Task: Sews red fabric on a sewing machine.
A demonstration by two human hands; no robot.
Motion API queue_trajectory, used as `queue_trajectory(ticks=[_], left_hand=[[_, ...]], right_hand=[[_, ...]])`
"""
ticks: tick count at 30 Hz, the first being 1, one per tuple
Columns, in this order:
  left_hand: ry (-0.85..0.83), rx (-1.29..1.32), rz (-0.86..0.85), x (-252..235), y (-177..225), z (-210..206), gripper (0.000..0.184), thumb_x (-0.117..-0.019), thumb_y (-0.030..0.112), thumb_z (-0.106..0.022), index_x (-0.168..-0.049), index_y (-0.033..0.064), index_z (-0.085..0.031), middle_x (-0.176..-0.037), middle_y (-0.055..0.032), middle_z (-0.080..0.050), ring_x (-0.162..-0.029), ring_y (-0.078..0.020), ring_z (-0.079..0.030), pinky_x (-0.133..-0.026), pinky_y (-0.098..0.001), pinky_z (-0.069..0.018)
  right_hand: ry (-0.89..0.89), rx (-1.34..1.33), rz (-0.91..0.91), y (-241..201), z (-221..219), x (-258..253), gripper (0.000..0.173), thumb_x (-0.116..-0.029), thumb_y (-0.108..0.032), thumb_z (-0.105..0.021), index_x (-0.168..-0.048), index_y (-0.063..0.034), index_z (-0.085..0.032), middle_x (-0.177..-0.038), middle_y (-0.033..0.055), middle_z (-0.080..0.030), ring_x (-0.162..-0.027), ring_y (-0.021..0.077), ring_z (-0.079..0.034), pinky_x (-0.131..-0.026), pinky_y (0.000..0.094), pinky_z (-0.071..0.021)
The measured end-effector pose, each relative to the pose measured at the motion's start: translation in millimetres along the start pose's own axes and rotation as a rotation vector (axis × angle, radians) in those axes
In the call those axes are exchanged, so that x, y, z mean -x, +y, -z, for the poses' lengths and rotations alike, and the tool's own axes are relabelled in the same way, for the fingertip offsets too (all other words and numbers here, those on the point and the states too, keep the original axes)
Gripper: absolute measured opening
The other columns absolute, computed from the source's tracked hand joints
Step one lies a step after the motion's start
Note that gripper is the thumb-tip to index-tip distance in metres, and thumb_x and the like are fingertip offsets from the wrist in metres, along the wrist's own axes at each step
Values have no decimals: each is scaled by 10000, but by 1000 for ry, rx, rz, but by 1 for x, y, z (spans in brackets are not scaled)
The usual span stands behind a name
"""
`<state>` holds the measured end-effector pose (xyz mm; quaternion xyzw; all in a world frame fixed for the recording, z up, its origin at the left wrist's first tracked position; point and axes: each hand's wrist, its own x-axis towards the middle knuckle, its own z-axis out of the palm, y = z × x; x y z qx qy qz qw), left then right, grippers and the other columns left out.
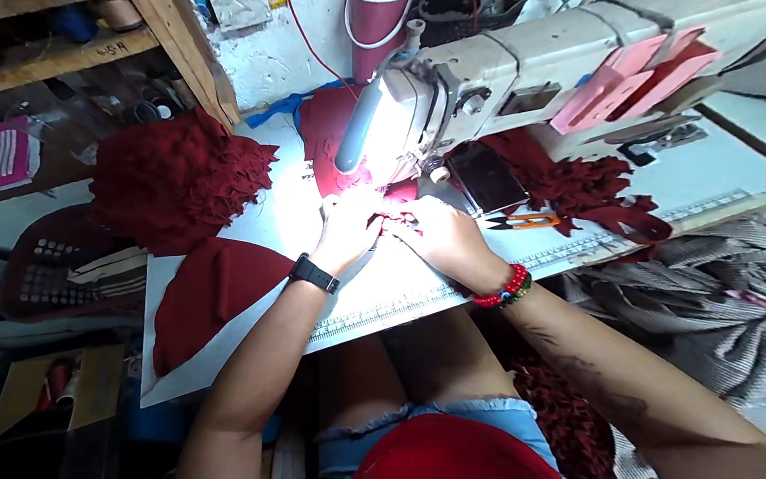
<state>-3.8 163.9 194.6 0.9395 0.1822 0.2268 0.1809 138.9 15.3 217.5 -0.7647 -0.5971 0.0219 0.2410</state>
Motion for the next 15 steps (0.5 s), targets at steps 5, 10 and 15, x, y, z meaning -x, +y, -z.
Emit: queue_trajectory(ticks=[5, 10, 15], left_hand=[[9, 20, 24, 3, -4, 2, 194, -965, 187, -598, -1080, 142, -748, -1114, -58, -707, -1165, -242, -603, -1055, -552, -350], [34, -61, -22, 1, 1, -4, 235, -986, 310, -596, -1129, 243, -769, -1209, -4, -710, -1192, -222, -596, -1047, -552, -351], [73, -63, -34, 1, 0, -5, 187, -977, 290, -623, -1040, 211, -780, -1131, -8, -725, -1143, -220, -613, -1037, -542, -346]], right_hand=[[-14, -66, -17, 0, -3, -3, 257, -973, -289, -641, -1092, -72, -712, -993, 136, -670, -904, 307, -681, -744, 546, -542], [-48, -106, 9, -3, 0, -3, 247, -951, -229, -673, -1143, -76, -695, -1071, 142, -651, -959, 301, -670, -780, 535, -553], [-43, -172, -17, -1, 1, -6, 310, -1008, -344, -633, -1125, -68, -711, -1005, 121, -692, -916, 260, -681, -795, 498, -559]])
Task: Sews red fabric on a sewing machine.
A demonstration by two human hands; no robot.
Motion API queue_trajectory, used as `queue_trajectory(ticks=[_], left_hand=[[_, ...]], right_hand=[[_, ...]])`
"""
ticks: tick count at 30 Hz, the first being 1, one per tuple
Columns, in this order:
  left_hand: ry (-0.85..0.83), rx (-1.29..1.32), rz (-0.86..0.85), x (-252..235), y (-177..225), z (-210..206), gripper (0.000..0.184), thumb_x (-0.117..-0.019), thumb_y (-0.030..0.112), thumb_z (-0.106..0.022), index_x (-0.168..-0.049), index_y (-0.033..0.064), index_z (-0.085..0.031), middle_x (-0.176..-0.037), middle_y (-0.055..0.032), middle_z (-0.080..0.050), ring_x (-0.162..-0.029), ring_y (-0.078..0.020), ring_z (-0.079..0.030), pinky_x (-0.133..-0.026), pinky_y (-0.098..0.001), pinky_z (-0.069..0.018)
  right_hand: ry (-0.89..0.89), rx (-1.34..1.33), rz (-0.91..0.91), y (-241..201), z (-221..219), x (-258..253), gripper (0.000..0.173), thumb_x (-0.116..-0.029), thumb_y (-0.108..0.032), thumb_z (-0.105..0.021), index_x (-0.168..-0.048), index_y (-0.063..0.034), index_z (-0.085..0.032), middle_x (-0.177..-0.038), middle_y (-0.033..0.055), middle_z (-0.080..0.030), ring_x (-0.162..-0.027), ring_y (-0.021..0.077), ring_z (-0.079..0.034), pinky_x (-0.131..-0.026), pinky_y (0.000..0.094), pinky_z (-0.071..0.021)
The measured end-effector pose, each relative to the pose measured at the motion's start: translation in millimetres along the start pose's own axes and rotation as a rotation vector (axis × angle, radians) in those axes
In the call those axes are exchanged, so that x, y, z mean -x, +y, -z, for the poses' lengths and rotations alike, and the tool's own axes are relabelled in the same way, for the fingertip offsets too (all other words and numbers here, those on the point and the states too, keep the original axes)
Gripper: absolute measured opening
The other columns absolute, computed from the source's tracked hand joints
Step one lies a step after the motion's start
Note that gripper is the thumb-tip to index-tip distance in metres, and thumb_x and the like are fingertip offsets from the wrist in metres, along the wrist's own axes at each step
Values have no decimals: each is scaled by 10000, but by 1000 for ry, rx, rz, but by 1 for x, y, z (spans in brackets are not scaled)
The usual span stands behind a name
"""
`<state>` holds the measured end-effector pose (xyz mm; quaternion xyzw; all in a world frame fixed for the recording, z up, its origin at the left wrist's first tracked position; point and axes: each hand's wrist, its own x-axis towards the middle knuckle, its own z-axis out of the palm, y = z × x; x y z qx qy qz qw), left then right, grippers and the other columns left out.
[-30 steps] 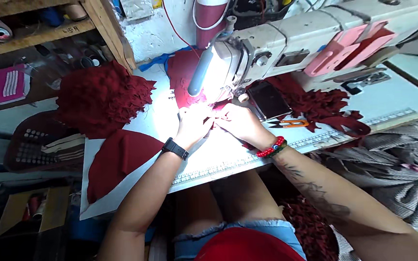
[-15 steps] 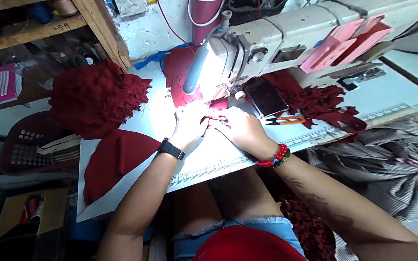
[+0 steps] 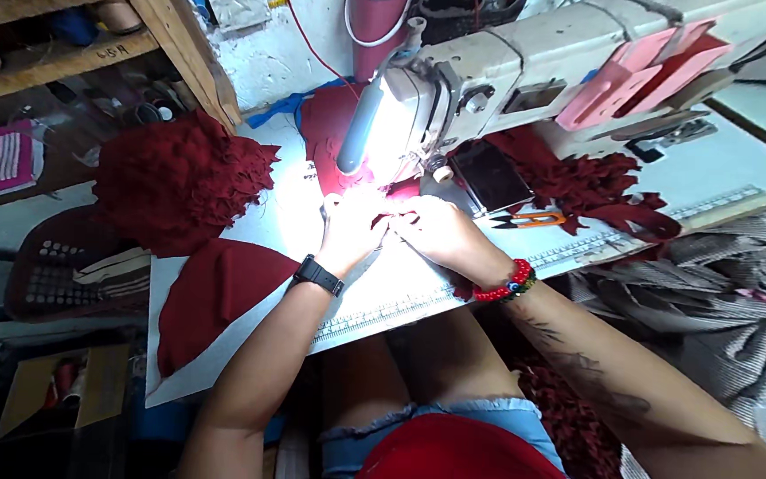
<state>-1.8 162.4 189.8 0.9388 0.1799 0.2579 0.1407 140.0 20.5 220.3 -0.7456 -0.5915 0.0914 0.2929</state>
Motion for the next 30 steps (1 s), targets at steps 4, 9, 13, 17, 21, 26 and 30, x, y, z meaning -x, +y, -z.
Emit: queue_trajectory(ticks=[4, 9, 13, 17, 21, 26, 30], left_hand=[[23, 14, 12, 1, 0, -1, 170, -977, 298, -632, -1013, 237, -786, -1080, 26, -737, -1111, -186, -625, -1031, -515, -360], [17, 20, 6, 0, 0, -2, 174, -976, 277, -628, -1034, 242, -789, -1117, 26, -737, -1132, -185, -624, -1047, -520, -353], [12, 22, 12, 0, 0, -1, 165, -971, 270, -634, -1017, 221, -785, -1110, 12, -735, -1131, -188, -626, -1044, -516, -361], [2, 11, 37, 1, 1, 3, 181, -955, 249, -614, -1020, 200, -776, -1068, -4, -736, -1093, -205, -639, -1025, -526, -373], [50, -10, 20, 0, 6, 1, 239, -980, 386, -603, -1026, 230, -778, -1072, 11, -731, -1091, -194, -638, -1029, -545, -358], [6, -19, 21, 2, 5, -2, 185, -966, 336, -626, -948, 207, -758, -1052, 9, -722, -1129, -214, -612, -1020, -551, -345], [-15, 26, 31, 2, 4, 4, 156, -959, 307, -650, -962, 209, -771, -1066, 7, -729, -1136, -205, -618, -1033, -554, -354]], right_hand=[[-25, 92, -57, -3, 1, -4, 224, -977, -310, -686, -1014, -90, -714, -938, 127, -679, -876, 310, -682, -717, 554, -539], [-18, 23, -104, -6, 4, -3, 205, -960, -252, -699, -1108, -112, -685, -889, 124, -685, -784, 299, -678, -666, 551, -541], [58, 81, 68, -2, -5, -2, 115, -963, -145, -663, -1047, -68, -680, -966, 116, -658, -803, 264, -670, -680, 498, -563], [70, 325, 284, -6, -15, 18, 188, -979, -120, -603, -1062, -6, -727, -1038, 189, -689, -956, 347, -698, -759, 497, -585], [-1, 318, 252, -8, -8, 26, 242, -1002, -181, -552, -985, -13, -726, -924, 149, -657, -865, 318, -686, -667, 479, -567], [-109, 164, 120, 0, 9, 8, 193, -1014, -204, -601, -975, -111, -766, -877, 90, -715, -837, 274, -707, -712, 525, -566], [-7, 267, 279, 9, 6, 4, 195, -987, -170, -611, -1155, -109, -691, -1182, 95, -669, -1041, 308, -670, -810, 526, -568]])
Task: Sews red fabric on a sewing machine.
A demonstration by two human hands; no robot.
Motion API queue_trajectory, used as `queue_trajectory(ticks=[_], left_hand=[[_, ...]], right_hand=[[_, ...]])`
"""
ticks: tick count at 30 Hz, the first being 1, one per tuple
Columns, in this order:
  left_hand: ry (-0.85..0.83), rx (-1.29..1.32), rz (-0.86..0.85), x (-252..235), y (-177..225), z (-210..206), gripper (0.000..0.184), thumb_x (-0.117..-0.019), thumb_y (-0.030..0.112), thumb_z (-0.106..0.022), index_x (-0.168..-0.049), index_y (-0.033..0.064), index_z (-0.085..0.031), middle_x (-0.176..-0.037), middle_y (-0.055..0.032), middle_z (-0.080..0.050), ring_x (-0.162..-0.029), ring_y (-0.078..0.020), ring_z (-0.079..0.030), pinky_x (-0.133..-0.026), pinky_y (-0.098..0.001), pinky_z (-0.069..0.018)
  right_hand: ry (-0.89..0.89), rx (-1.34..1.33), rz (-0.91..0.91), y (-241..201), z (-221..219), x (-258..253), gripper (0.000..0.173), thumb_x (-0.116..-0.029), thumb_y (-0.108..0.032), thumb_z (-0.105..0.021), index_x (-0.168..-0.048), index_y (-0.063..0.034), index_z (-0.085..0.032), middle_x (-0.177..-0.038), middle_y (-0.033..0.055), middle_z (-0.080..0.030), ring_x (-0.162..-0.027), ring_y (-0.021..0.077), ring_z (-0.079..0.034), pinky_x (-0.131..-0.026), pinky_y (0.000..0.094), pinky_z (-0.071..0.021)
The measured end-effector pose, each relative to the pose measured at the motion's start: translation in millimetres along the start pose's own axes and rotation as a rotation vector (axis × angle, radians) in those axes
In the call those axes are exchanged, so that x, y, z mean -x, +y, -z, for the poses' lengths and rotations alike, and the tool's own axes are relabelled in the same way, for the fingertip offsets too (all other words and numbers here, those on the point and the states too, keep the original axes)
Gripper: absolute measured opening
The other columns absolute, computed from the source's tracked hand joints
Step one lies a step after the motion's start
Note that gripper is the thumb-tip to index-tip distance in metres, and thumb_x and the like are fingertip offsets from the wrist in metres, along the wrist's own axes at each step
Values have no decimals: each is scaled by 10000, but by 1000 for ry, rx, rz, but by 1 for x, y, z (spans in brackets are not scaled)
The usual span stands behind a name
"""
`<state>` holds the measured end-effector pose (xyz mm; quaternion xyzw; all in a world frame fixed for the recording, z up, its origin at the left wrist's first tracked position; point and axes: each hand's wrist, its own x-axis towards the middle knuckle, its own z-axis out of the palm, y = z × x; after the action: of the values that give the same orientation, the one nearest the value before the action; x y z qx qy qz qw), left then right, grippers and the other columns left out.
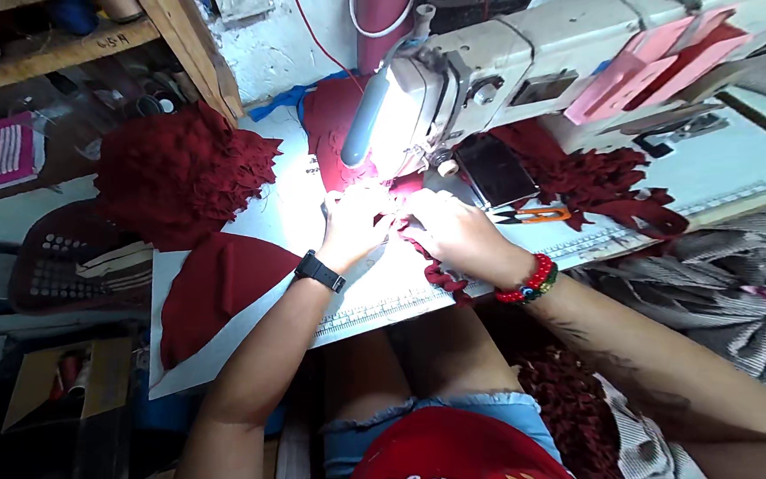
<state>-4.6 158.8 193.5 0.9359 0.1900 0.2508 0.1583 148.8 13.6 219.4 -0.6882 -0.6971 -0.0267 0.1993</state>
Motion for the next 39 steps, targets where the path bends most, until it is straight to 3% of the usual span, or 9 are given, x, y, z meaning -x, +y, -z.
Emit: queue_trajectory(ticks=[2, 3, 6, 12, 19, 22, 30, 35, 39], left_hand=[[-1, -12, -1, 1, 0, 0, 157, -956, 307, -652, -962, 206, -772, -1073, 1, -728, -1143, -210, -618, -1036, -563, -346], [-3, -17, -8, 1, 1, 0, 170, -960, 307, -646, -979, 201, -777, -1082, -6, -727, -1142, -214, -617, -1042, -565, -339], [17, -11, -65, 1, 0, -3, 191, -964, 276, -628, -969, 167, -785, -1091, -26, -728, -1142, -221, -618, -1066, -547, -330], [22, -45, -18, 0, 1, -5, 185, -967, 298, -613, -957, 196, -767, -1039, 9, -721, -1119, -206, -614, -1045, -556, -329], [25, -81, 73, -5, 0, -6, 219, -986, 352, -602, -1000, 214, -772, -1087, 25, -724, -1148, -197, -611, -1040, -578, -339], [17, -89, 85, -4, 0, -7, 230, -991, 364, -592, -1005, 219, -770, -1082, 21, -715, -1152, -194, -611, -1060, -590, -332], [22, -100, 103, -7, -2, -9, 236, -990, 363, -595, -1014, 205, -768, -1087, 5, -715, -1152, -203, -610, -1035, -582, -338], [-3, -137, 150, -18, -2, -6, 238, -998, 357, -585, -1031, 203, -763, -1114, -5, -715, -1166, -215, -607, -1032, -586, -330], [-25, -140, 192, -29, -5, -5, 243, -1004, 371, -581, -1064, 214, -757, -1145, -11, -707, -1206, -227, -594, -1046, -611, -317]], right_hand=[[-14, 55, 74, 3, 2, -1, 385, -1023, -193, -544, -1399, -150, -619, -1415, 54, -620, -1178, 325, -626, -871, 543, -525], [-38, 77, 97, 5, 3, -2, 416, -1028, -201, -528, -1438, -172, -593, -1428, 35, -618, -1200, 327, -608, -871, 544, -500], [-45, 105, 153, 14, 2, -5, 324, -1007, -239, -565, -1305, -171, -675, -1168, 53, -712, -1074, 329, -646, -834, 562, -475], [-50, 127, 124, 15, 3, -2, 311, -1023, -335, -552, -1267, -201, -690, -1096, 36, -726, -1044, 305, -657, -885, 579, -449], [-20, 99, 94, 18, -6, -2, 358, -1062, -331, -478, -1314, -208, -701, -1366, 0, -664, -1246, 303, -580, -974, 585, -404], [64, 74, 130, 21, -11, 2, 306, -1054, -321, -515, -1228, -198, -736, -1194, 6, -727, -1175, 278, -617, -972, 552, -417], [49, 78, 100, 18, -6, 0, 266, -1038, -260, -518, -1184, -191, -730, -1040, 22, -738, -1059, 295, -649, -952, 585, -407], [-17, 82, 41, 18, -4, -5, 293, -1038, -175, -523, -1263, -180, -710, -1176, 71, -722, -1164, 356, -622, -964, 641, -399], [26, 75, -3, 24, -13, -15, 305, -1056, -191, -497, -1275, -173, -708, -1283, 26, -709, -1187, 315, -632, -1006, 630, -396]])
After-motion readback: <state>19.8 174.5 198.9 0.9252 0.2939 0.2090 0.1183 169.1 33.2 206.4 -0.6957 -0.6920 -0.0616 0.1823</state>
